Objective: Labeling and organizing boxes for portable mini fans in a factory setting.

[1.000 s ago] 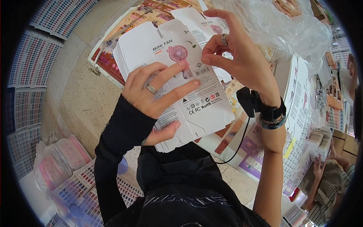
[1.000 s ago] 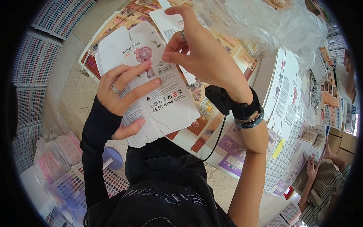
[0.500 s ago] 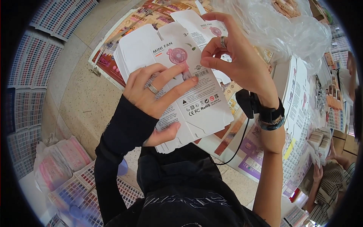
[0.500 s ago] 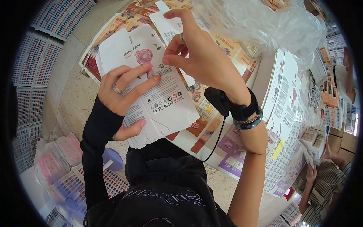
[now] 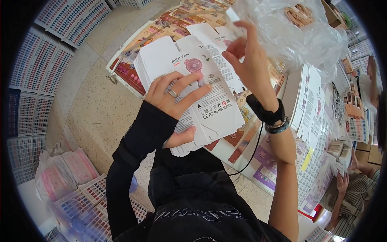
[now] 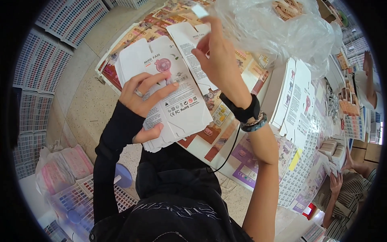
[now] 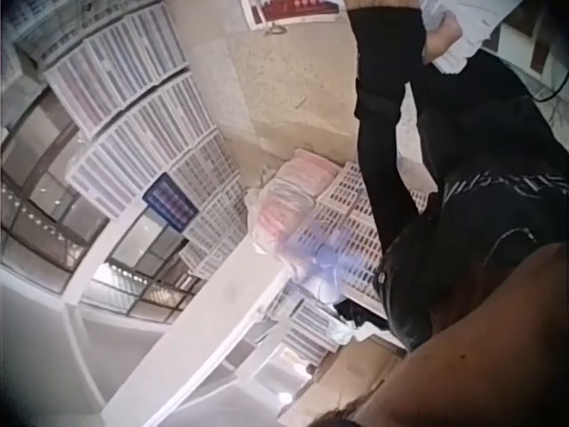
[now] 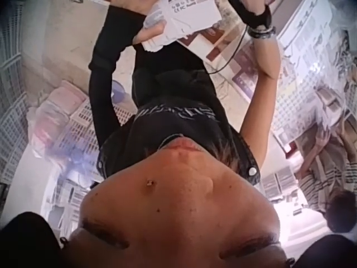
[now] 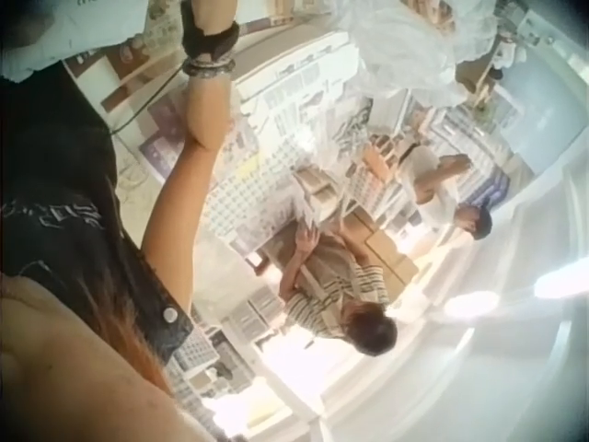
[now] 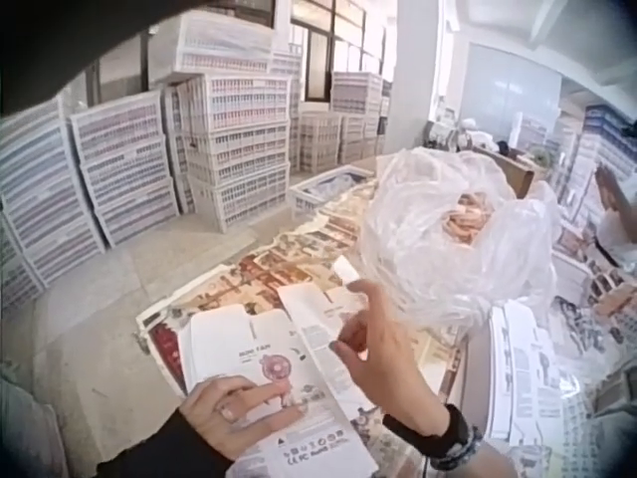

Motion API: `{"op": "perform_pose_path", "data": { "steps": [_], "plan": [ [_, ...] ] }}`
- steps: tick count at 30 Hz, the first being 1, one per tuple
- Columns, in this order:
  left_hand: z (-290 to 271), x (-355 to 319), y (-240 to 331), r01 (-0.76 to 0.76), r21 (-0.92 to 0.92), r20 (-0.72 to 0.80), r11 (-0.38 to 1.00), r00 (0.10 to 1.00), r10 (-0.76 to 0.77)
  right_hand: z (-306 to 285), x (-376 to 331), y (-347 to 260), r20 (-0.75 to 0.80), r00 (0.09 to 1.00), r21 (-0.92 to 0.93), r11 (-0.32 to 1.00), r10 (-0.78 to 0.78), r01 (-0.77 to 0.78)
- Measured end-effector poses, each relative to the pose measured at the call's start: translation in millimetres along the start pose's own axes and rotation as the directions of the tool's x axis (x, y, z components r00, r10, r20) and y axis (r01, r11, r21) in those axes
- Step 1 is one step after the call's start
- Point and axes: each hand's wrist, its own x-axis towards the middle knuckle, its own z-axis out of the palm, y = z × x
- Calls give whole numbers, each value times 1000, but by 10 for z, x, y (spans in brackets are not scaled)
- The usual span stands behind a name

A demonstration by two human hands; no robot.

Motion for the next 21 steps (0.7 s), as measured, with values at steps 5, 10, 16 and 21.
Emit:
{"op": "perform_pose_path", "data": {
  "steps": [5, 10, 16, 21],
  "plan": [
    [17, 5, -25, 22, -39, -14, 999, 1000, -23, -54, -193, -282, 263, 924, 333, 873, 278, -357],
    [30, -48, 15, 113, -168, -32, 979, 992, -120, -27, -255, -319, 374, 882, 525, 719, 286, -455],
    [162, -595, 293, 263, 67, -247, 963, 939, -239, -189, -365, -357, 406, 879, 475, 764, 251, -438],
    [350, -811, 451, 345, -249, -335, 905, 846, -415, -378, -353, -436, 478, 834, 433, 751, 276, -498]
  ]
}}
